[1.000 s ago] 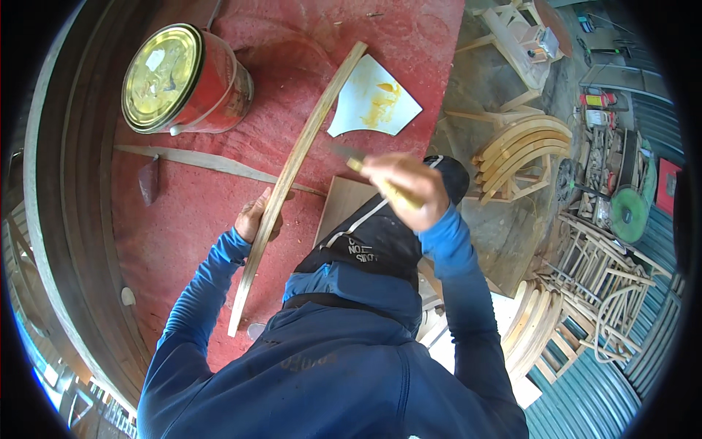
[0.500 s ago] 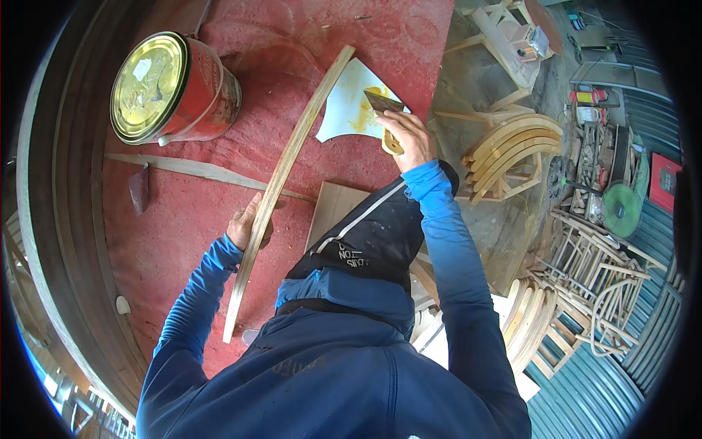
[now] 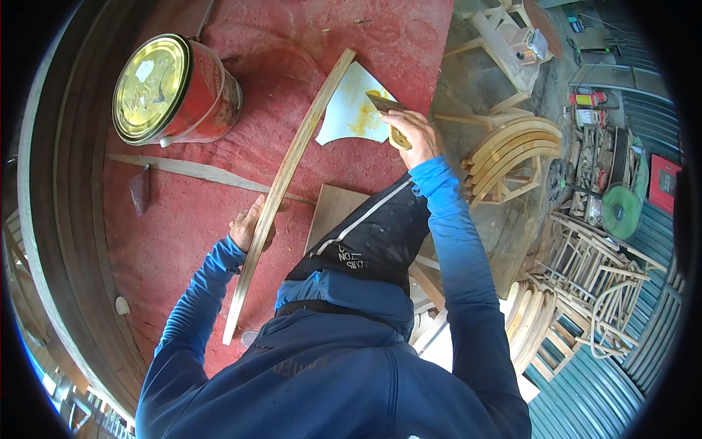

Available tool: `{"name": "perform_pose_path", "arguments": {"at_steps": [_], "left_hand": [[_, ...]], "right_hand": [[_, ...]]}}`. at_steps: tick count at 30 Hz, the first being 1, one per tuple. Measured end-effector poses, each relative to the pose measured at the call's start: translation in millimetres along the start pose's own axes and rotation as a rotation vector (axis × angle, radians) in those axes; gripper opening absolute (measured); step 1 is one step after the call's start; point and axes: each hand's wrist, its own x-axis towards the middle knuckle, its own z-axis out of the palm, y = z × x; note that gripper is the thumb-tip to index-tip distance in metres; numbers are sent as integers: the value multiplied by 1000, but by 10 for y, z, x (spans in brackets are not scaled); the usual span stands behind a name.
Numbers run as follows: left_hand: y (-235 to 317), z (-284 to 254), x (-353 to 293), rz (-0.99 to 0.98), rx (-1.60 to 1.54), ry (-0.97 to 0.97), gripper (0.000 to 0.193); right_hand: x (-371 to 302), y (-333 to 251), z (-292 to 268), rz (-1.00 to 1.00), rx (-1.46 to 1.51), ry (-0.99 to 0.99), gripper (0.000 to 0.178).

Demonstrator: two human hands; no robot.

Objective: Apply wood filler to the edges of curved wooden components using a putty knife.

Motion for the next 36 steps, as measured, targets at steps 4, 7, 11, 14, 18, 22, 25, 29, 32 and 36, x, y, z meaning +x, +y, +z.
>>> {"name": "perform_pose_path", "arguments": {"at_steps": [4,7,11,14,18,22,25,29,32,36], "left_hand": [[2,3,-3,-1,7,4,80],[7,1,10,11,11,10,80],[17,-38,5,-22,-77,-39,80],[14,-80,2,-37,-104,-45,77],[-2,-114,20,-47,-137,-70,75],[-13,-133,34,-74,-136,-58,75],[-19,-138,40,-65,-183,-81,75],[-16,-131,27,-21,-162,-93,75],[-11,-104,31,-93,-199,-80,75],[8,-95,18,-50,-136,-68,75]], "right_hand": [[-48,26,44,-15,10,-43,35],[10,58,-40,26,53,-121,34],[129,-107,-256,305,426,-124,23],[41,-507,-276,152,558,-11,21],[-137,-961,-95,-99,417,98,23],[-181,-1073,129,-259,176,56,38],[-260,-1129,132,-296,82,5,33],[-414,-1234,-83,-174,196,-34,37],[-284,-1166,-189,-153,199,-3,40],[61,-1081,-210,-150,187,-66,38]]}}
